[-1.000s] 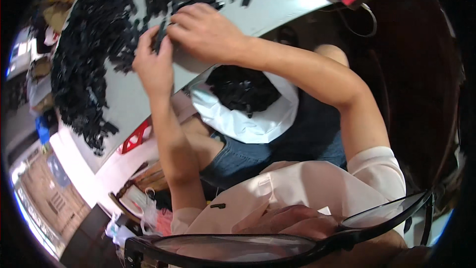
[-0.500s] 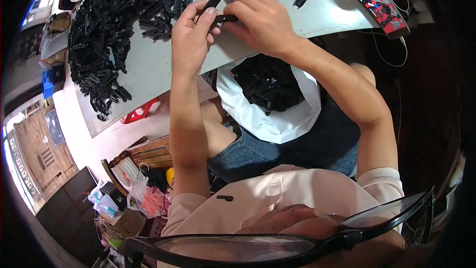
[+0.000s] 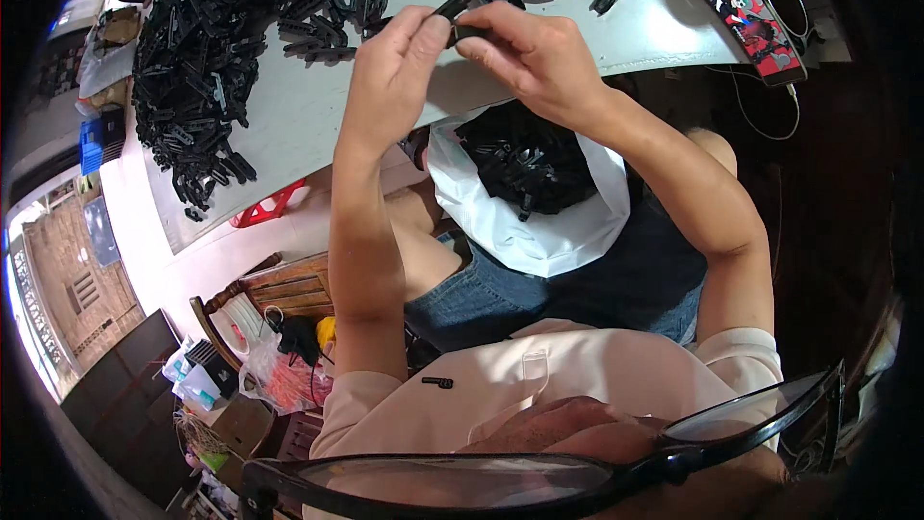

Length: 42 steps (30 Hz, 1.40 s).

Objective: The person assembles plastic components by snapping parts together by hand and placing the assembled pieces into a bag.

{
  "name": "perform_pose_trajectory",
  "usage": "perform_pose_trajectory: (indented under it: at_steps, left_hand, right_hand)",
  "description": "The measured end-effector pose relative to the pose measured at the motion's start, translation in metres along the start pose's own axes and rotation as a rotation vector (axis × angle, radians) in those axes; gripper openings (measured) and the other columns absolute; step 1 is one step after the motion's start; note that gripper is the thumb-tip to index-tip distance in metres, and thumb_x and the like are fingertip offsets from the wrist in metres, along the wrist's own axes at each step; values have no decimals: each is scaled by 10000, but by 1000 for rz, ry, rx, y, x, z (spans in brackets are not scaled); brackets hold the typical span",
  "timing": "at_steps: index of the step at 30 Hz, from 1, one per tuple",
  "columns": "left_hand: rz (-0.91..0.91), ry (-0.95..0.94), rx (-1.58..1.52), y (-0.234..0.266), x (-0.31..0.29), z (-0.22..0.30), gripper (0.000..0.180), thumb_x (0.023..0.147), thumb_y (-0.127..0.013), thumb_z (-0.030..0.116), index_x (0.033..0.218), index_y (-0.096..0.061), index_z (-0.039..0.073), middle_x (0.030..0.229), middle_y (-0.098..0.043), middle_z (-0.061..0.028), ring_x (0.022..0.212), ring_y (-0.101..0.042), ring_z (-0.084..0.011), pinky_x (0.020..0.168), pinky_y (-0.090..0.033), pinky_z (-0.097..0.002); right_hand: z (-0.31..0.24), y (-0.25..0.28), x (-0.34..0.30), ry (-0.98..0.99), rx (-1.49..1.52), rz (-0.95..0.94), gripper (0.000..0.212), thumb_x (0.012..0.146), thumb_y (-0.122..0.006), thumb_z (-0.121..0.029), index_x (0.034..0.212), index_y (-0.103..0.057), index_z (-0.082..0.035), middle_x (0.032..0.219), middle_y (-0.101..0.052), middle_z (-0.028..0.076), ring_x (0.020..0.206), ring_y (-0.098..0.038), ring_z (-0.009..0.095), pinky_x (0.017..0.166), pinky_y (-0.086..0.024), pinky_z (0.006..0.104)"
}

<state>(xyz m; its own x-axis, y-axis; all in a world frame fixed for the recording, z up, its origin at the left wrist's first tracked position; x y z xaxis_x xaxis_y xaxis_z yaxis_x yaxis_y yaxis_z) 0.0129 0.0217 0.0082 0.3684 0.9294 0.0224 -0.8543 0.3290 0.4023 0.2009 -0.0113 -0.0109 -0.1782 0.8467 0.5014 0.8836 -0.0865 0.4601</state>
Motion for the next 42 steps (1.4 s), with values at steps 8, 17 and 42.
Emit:
perform_pose_trajectory:
  at_steps: [8, 17, 42]
  left_hand:
    - [-217, -25, -9, 1, -10, 5, 338, 1056, -610, 281, 1232, -644, -6, 894, -647, -44, 855, -588, -160, 811, -501, -326]
    - [-510, 295, -166, 9, -17, 8, 338, 1032, -658, 304, 1236, -674, 35, 875, -583, 65, 743, -481, -20, 626, -375, -202]
    - [205, -517, 874, -46, 27, 6, 313, 864, -764, 170, 1175, -757, 135, 1388, -586, -103, 1334, -503, -357, 1097, -435, -481]
  right_hand:
    - [10, -4, -4, -460, 593, -96, 233, 987, -756, -189, 1107, -708, 5, 790, -708, 40, 713, -648, 92, 621, -508, 270]
    - [7, 2, -13, -569, 684, -322, 273, 971, -772, -223, 1088, -680, 6, 744, -663, 27, 661, -611, 77, 588, -477, 245]
    - [30, 49, 5, -250, -775, -96, 222, 939, -715, -266, 1088, -727, -102, 1057, -713, 114, 928, -740, 343, 746, -606, 485]
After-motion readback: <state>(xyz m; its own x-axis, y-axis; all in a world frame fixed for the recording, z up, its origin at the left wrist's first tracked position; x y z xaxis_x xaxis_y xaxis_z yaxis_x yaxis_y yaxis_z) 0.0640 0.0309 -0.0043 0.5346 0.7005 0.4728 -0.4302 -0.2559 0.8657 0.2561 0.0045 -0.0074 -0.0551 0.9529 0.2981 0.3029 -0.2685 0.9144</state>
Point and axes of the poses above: each hand's wrist, its own x-axis towards the middle knuckle, its own y-axis out of the back of the hand, z = x × y, the point moved 3 cm from there along x, towards the middle knuckle
